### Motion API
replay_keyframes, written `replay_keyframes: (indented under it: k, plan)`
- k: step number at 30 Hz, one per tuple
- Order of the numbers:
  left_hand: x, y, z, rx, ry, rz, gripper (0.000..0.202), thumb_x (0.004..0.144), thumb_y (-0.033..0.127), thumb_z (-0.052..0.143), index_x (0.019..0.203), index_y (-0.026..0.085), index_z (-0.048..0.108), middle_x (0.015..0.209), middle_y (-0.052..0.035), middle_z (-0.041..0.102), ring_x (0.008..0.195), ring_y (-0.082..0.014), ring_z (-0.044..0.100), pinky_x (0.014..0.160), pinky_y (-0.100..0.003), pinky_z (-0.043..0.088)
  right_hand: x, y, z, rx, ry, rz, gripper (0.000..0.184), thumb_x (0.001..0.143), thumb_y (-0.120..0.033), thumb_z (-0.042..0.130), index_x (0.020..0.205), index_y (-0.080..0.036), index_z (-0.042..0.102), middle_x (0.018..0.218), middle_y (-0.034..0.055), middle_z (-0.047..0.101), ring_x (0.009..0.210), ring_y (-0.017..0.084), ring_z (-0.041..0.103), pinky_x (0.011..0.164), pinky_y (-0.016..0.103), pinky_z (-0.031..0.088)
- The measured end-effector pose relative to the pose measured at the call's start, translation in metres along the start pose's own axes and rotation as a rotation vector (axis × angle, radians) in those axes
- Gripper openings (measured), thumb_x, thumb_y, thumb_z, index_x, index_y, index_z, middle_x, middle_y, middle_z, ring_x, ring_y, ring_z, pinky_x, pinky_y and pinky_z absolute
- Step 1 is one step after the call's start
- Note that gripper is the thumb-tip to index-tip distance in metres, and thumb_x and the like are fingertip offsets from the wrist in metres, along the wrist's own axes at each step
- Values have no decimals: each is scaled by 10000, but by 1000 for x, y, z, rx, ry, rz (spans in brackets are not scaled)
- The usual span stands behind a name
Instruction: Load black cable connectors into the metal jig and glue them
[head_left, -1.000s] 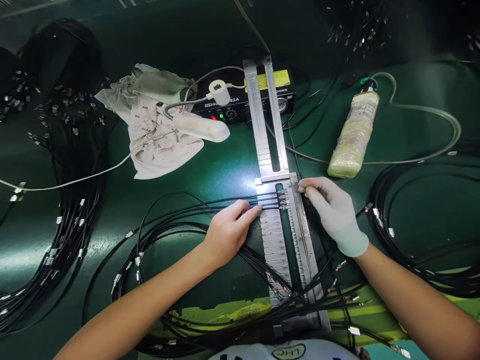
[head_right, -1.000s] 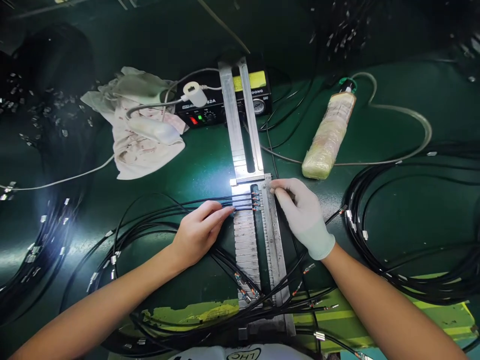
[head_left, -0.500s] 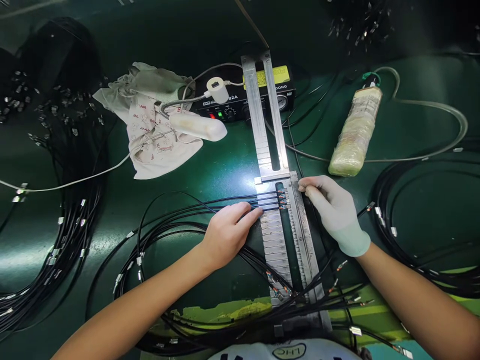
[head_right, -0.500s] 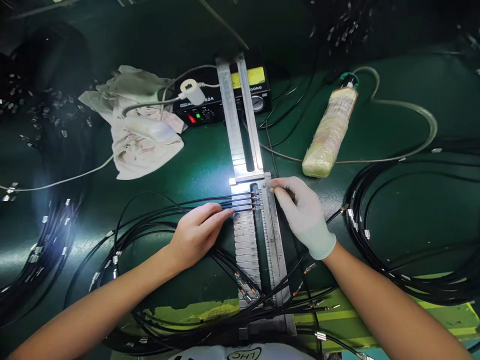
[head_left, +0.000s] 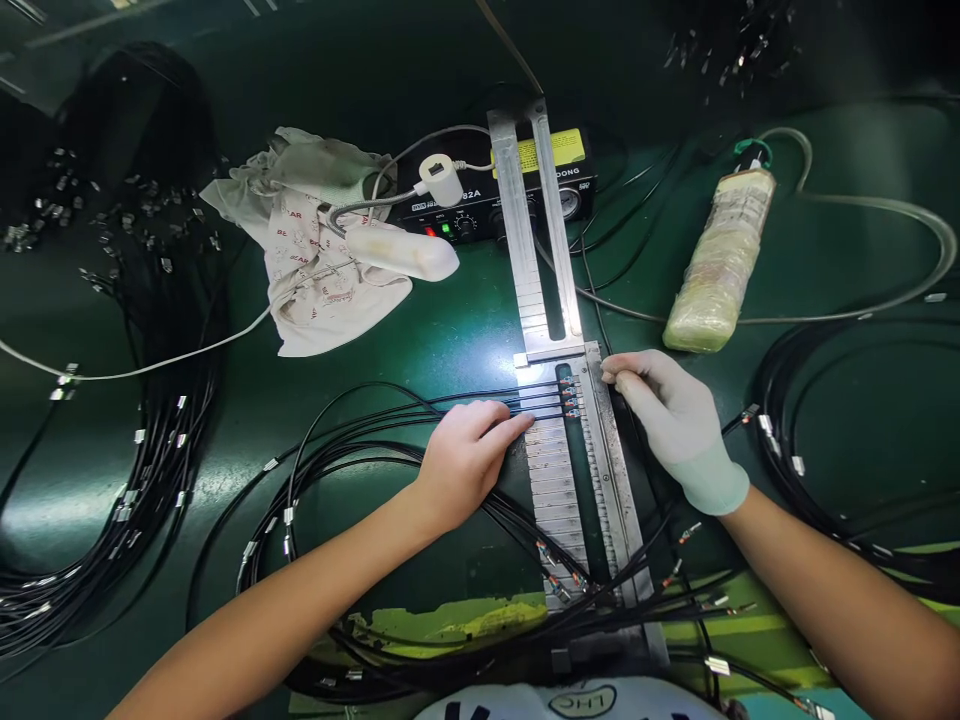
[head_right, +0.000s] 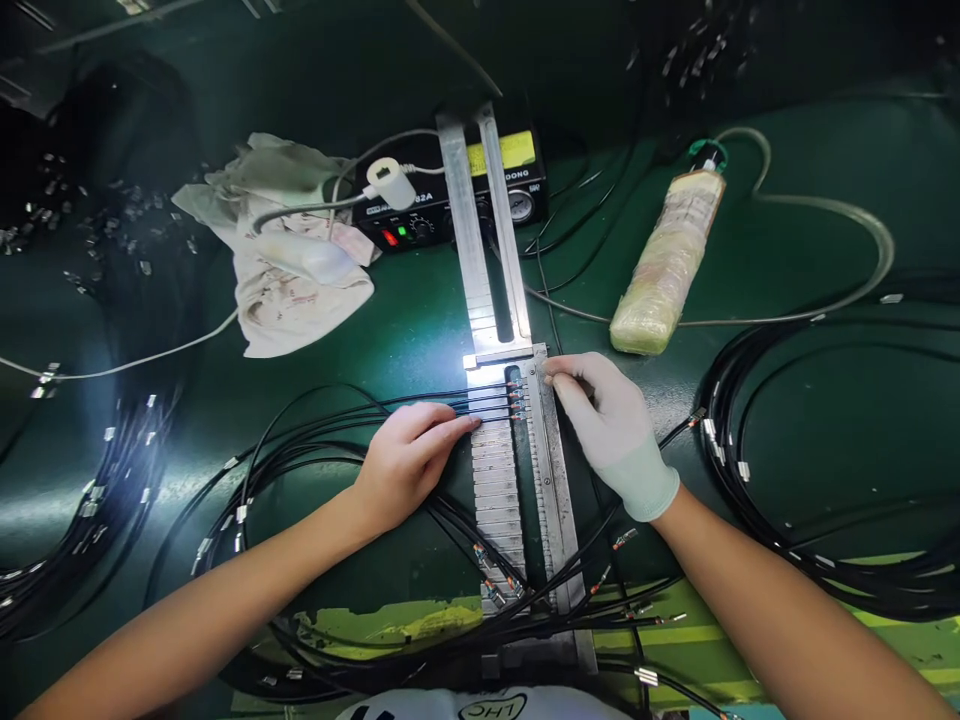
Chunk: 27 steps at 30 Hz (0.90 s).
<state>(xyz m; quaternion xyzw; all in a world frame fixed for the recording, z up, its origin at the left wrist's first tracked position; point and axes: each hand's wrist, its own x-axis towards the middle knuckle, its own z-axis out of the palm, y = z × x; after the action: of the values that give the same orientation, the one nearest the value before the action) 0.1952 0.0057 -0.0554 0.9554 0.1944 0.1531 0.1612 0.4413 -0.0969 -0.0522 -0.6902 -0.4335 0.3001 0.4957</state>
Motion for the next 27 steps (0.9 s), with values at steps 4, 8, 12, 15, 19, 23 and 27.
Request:
replay_keyframes:
  k: [4,8,12,15,19,23,27]
  plan:
    - [-10,8,-2,210,24,-2,424,939,99,502,1330,246,572,1098,-115,616,1050,-256,543,907,-446,428,0,0,0,-6,5,-3,193,975,-321,527,1064,-262,687,1054,23,699,1006,222,641,905,407,506]
    - [-11,12,-4,234,-4,23,417,936,103,496,1334,203,572,978,-98,619,951,-239,536,825,-404,415,0,-1,0,-15,7,-23,190,976,-310,526,1063,-262,687,1051,15,697,1001,210,642,892,388,506]
    - [3,16,-5,215,-10,43,296,952,155,490,1212,176,630,956,-83,624,920,-223,539,835,-403,401,-1,0,0,-12,18,-55,187,972,-301,531,1057,-252,690,1056,10,698,1000,201,648,907,385,506]
    - [17,23,1,249,-49,102,367,956,153,469,1296,223,585,1002,-83,611,931,-225,541,839,-405,391,-1,1,0,-4,20,-69,191,965,-298,534,1049,-241,695,1064,19,706,1009,205,655,903,386,515]
    - [27,32,11,297,-95,140,436,949,151,473,1366,259,539,1047,-95,583,956,-244,532,821,-406,385,-2,5,-1,9,30,-78,189,950,-295,545,1039,-234,700,1059,27,716,1007,213,664,910,399,519]
    - [29,39,8,265,-136,85,421,958,164,459,1366,230,539,1073,-101,588,992,-252,529,825,-403,389,-2,9,-1,32,33,-90,189,940,-290,552,1031,-227,704,1056,30,718,1013,215,665,923,405,518]
    - [19,41,-9,187,-146,22,346,989,195,425,1306,189,563,1095,-112,602,1017,-249,525,834,-392,402,-3,11,-2,58,21,-105,207,947,-301,545,1059,-224,701,1072,37,713,1033,222,661,947,420,510]
